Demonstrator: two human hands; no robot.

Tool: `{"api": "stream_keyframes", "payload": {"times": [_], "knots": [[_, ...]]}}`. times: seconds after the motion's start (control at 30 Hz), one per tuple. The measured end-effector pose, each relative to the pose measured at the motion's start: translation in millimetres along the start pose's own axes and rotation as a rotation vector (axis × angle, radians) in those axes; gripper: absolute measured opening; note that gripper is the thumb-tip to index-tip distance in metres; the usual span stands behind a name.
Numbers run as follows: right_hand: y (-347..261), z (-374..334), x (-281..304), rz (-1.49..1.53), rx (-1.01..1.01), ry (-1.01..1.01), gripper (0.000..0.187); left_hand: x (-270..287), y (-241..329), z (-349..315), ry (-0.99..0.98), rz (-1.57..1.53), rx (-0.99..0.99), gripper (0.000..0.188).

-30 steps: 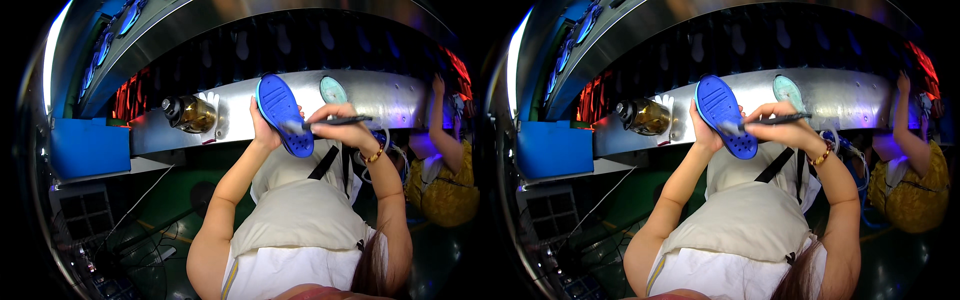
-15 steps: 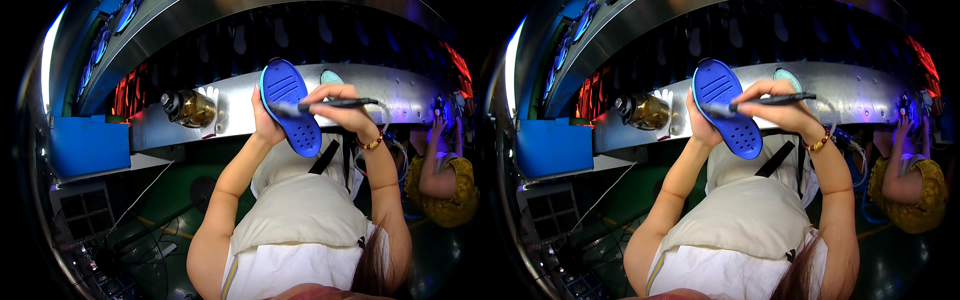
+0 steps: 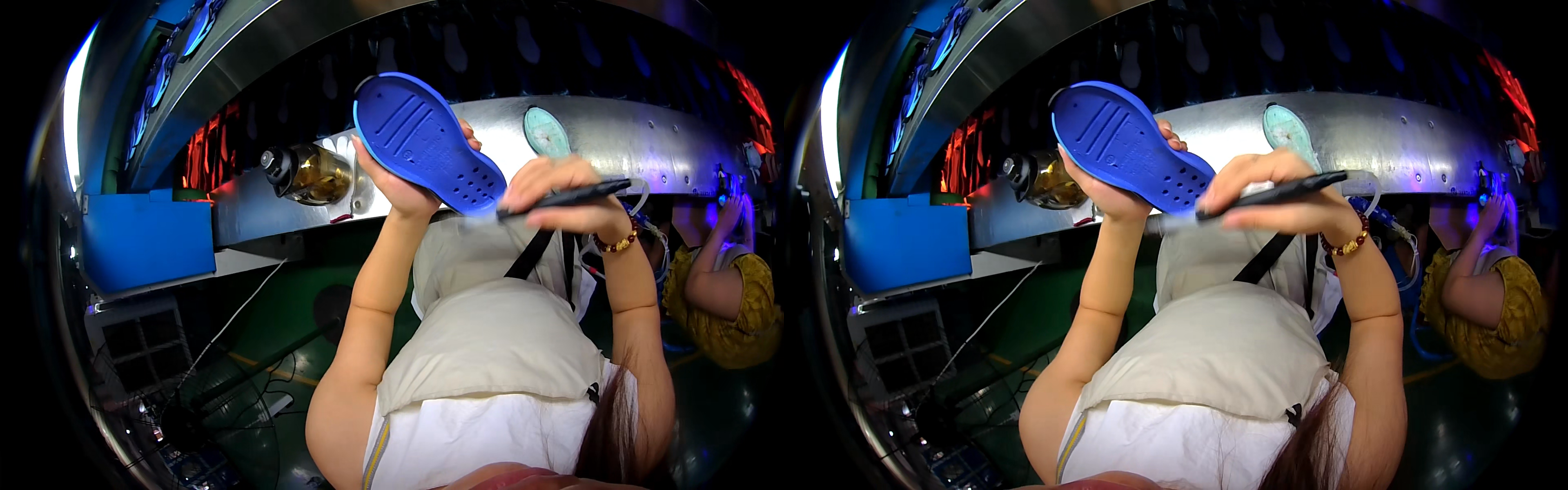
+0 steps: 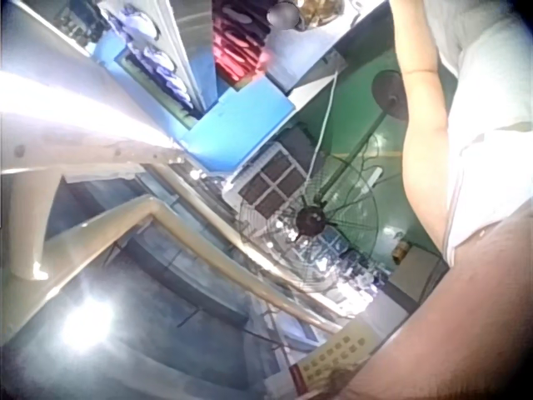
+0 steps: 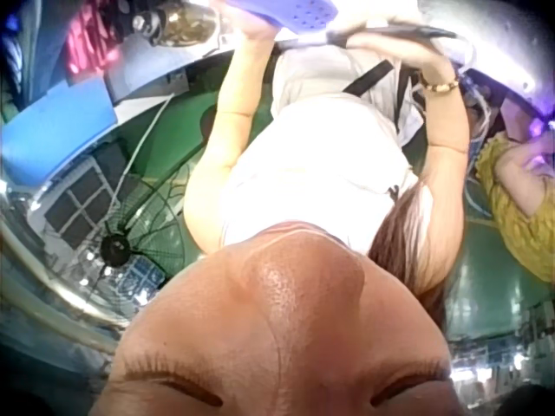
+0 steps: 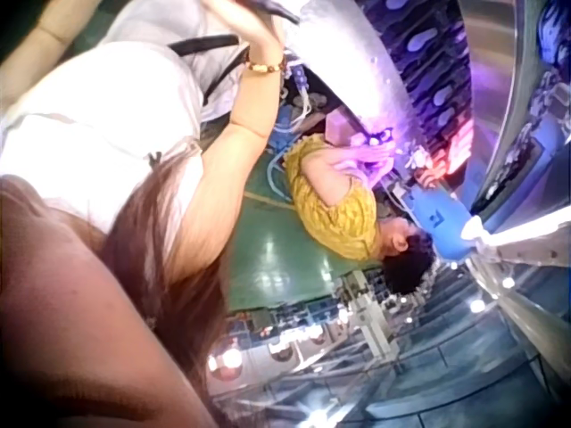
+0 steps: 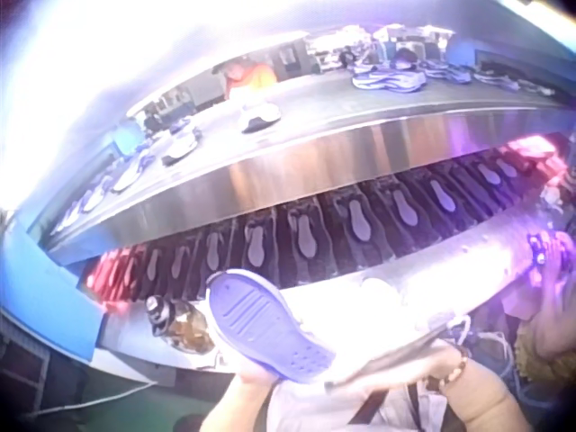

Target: The person applies adhesive to blue shoe soles using a brush tool, picking up components from a conveyor belt and placing them back after coating.

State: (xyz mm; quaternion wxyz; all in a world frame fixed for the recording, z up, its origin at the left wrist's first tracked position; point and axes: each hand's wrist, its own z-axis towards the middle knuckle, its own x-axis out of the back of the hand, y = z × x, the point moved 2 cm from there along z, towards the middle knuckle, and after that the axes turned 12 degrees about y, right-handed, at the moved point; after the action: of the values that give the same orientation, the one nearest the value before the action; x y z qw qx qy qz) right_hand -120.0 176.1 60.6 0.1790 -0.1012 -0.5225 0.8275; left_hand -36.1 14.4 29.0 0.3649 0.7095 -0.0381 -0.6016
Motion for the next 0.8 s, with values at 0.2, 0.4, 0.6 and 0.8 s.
{"api": "stream_keyframes", "payload": {"times": [0.2, 0.4, 0.6, 0.8], "knots": [[5.3, -5.1, -3.2, -0.186, 0.029, -0.018, 0.020, -2.9, 9.1, 3.1, 0.028, -0.037, 0.026, 0.090], [22.5, -11.6, 8.5, 0.006, -0.217, 0.245, 0.019, -5.3, 9.6, 6.3, 0.126, 0.075, 0.033, 0.086], [33.7, -16.6, 7.2, 0.331, -0.205, 0.151, 0.018, 2.5, 12.9, 10.5, 0.003, 0.110, 0.047, 0.083], [49.6, -19.6, -11.2, 0.723, -0.408, 0.525, 0.018, -12.5, -9.2, -5.4, 0.087, -0.114, 0.198, 0.071]]}}
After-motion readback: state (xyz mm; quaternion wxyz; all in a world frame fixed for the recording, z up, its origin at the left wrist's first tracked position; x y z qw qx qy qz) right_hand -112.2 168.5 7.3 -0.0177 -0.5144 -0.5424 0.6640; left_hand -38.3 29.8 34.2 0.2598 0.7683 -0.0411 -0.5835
